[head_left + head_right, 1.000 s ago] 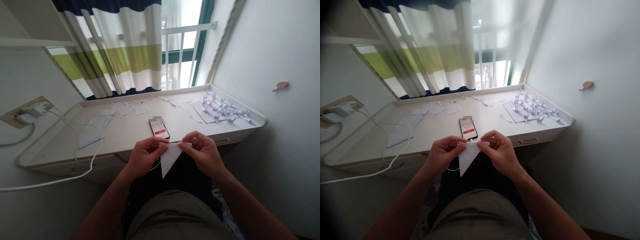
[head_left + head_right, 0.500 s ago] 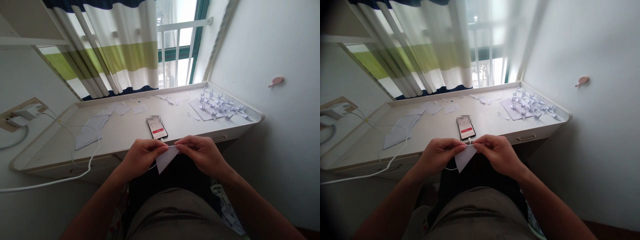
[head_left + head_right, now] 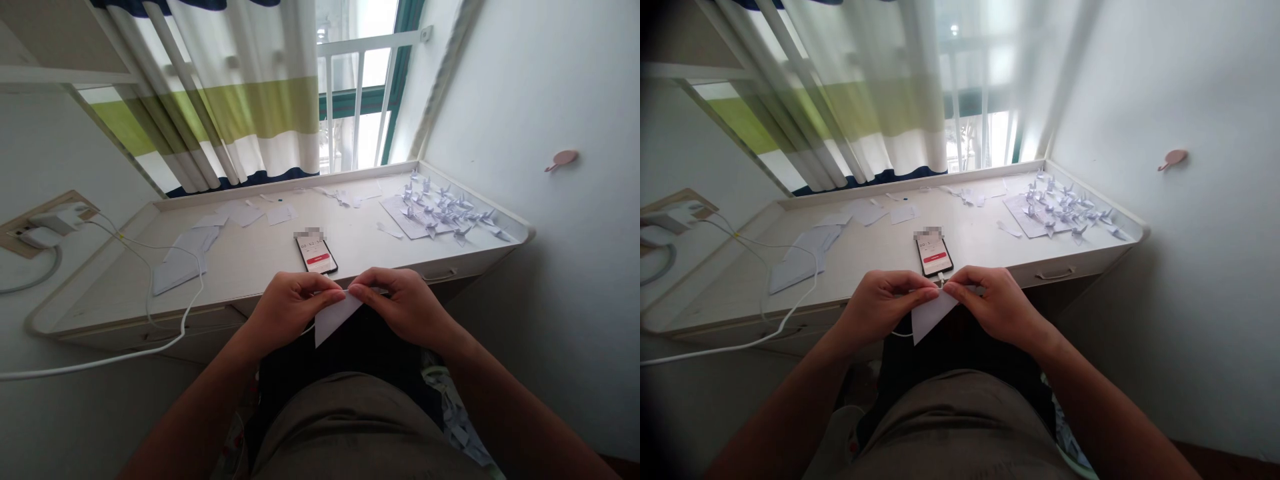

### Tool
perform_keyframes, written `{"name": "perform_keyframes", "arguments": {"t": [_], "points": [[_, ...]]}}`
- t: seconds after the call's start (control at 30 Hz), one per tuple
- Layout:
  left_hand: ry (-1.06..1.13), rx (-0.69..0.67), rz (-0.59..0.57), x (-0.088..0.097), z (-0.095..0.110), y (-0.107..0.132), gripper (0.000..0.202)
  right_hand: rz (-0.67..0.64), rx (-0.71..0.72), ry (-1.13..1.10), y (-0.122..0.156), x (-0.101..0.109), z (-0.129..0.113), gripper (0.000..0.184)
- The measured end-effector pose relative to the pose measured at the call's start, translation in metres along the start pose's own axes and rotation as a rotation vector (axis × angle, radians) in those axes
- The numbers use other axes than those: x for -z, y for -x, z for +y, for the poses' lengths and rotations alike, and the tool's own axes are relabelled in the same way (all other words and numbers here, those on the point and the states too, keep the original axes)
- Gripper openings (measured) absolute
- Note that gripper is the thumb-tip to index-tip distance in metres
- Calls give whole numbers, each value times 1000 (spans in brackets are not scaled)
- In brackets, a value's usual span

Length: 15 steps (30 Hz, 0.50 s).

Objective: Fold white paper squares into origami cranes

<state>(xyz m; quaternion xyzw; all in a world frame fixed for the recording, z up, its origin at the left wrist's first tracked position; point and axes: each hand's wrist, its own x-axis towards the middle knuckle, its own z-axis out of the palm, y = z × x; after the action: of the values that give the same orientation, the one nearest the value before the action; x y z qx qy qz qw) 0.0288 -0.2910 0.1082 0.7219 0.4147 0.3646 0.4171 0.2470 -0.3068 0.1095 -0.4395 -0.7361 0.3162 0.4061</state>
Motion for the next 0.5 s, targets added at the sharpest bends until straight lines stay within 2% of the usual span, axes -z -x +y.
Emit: {"name": "perform_keyframes", "arguments": {"t": [0.17,0.37,0.5], "points": [[26,2,-41,0,-4,0,25,-81,73,51,1,0,-2,18],[-176,-133,42,-2,-3,4,23,-31,79,126,2,-3,-2,18],[-178,-152,30,-1,-6,4,20,-33,48,147,3,0,0,20]]}}
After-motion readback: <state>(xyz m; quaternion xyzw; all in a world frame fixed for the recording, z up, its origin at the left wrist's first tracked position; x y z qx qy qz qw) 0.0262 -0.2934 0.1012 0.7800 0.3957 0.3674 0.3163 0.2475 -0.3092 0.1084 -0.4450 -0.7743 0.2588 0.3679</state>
